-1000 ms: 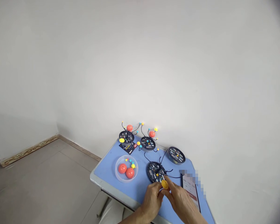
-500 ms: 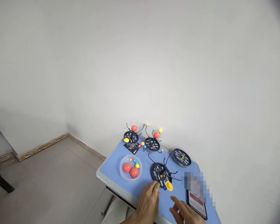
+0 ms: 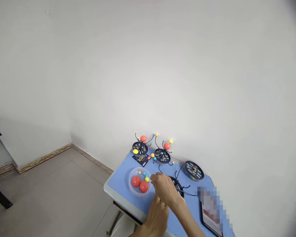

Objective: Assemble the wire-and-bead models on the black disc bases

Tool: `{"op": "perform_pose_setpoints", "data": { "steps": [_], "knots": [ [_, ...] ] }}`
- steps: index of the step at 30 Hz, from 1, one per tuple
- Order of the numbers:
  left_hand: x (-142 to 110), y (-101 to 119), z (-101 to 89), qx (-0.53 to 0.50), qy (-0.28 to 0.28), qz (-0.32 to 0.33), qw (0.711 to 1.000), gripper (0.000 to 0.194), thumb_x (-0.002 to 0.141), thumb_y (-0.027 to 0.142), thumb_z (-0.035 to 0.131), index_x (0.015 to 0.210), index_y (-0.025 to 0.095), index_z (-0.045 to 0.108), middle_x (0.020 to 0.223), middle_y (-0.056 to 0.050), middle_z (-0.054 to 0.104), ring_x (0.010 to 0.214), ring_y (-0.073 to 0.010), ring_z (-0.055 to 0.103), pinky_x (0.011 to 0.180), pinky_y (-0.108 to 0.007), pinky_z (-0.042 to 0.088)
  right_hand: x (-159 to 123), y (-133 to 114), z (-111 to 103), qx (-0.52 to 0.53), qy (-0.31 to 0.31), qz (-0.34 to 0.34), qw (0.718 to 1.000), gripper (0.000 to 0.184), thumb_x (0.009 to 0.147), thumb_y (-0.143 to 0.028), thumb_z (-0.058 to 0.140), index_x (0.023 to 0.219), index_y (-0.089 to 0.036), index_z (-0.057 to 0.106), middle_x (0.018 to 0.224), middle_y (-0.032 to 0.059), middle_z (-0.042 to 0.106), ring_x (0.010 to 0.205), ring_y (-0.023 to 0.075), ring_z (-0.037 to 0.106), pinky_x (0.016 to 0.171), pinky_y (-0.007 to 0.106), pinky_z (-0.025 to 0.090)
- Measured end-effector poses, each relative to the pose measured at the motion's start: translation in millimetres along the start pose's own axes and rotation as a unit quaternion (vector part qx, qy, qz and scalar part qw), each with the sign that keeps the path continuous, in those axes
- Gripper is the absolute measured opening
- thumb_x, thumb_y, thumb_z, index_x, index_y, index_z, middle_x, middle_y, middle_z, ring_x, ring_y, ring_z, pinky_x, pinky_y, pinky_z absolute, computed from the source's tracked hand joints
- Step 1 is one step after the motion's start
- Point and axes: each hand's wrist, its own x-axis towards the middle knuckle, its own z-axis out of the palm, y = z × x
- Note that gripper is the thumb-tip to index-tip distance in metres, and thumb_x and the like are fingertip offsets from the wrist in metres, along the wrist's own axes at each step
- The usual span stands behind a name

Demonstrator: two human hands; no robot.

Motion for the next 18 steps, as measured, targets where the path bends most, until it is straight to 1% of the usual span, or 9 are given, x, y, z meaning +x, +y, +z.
{"op": "perform_pose_setpoints", "data": {
  "steps": [3,5,7,10,13,15,18],
  "knots": [
    [-2,0,-5.6,0.065,-0.046,0.027,0.996,0.039,0.081,0.004,0.048,0.115,0.016,0.064,0.105,-0.012,0.067,0.1,-0.0284,0.058,0.086,-0.042,0.049,25,5,-3,-0.037,-0.027,-0.021,0.999,0.022,0.092,-0.009,0.051,0.099,-0.016,0.07,0.097,0.0133,0.072,0.09,0.0223,0.07,0.072,0.028,0.046],
    [-3,-1,-6.5,0.106,-0.073,0.039,0.991,0.04,0.079,0.004,0.05,0.115,0.014,0.064,0.105,-0.014,0.067,0.1,-0.0287,0.057,0.086,-0.042,0.049,36,3,0,-0.059,-0.052,-0.044,0.996,0.018,0.093,-0.013,0.055,0.103,-0.016,0.069,0.099,0.0104,0.072,0.093,0.0215,0.069,0.078,0.032,0.049],
    [-3,-2,-5.2,0.116,-0.072,0.038,0.99,0.041,0.08,0.004,0.048,0.117,0.014,0.064,0.108,-0.013,0.066,0.104,-0.0289,0.056,0.089,-0.043,0.047,43,-1,6,-0.08,-0.078,-0.066,0.991,0.016,0.094,-0.022,0.058,0.106,-0.016,0.067,0.103,0.0067,0.071,0.094,0.0203,0.067,0.083,0.037,0.053],
    [-5,-4,-1.6,0.107,-0.048,0.051,0.992,0.043,0.082,0.004,0.046,0.119,0.017,0.064,0.11,-0.011,0.068,0.108,-0.0284,0.056,0.094,-0.043,0.047,47,-6,16,-0.104,-0.106,-0.085,0.985,0.023,0.094,-0.032,0.061,0.11,-0.015,0.064,0.111,0.0059,0.067,0.097,0.0203,0.066,0.085,0.043,0.055],
    [-6,-7,-0.5,0.097,-0.023,0.071,0.993,0.041,0.083,0.004,0.046,0.117,0.019,0.064,0.11,-0.01,0.069,0.108,-0.0276,0.059,0.094,-0.043,0.048,48,-8,22,-0.112,-0.113,-0.088,0.983,0.026,0.093,-0.032,0.062,0.114,-0.016,0.063,0.116,0.0074,0.065,0.1,0.0214,0.065,0.086,0.043,0.055],
    [-6,-7,-2.4,0.095,-0.016,0.073,0.993,0.042,0.083,0.003,0.046,0.118,0.02,0.063,0.114,-0.009,0.069,0.109,-0.0269,0.059,0.095,-0.042,0.048,49,-6,23,-0.108,-0.111,-0.084,0.984,0.028,0.094,-0.032,0.061,0.116,-0.016,0.062,0.117,0.0077,0.065,0.1,0.0216,0.065,0.086,0.043,0.055],
    [-5,-6,-8.5,0.106,-0.034,0.064,0.992,0.048,0.082,0.0,0.046,0.124,0.017,0.06,0.123,-0.012,0.065,0.114,-0.028,0.057,0.096,-0.042,0.047,49,-4,20,-0.089,-0.095,-0.072,0.989,0.029,0.094,-0.034,0.061,0.116,-0.016,0.061,0.116,0.0071,0.065,0.099,0.021,0.065,0.085,0.043,0.055]
  ]
}}
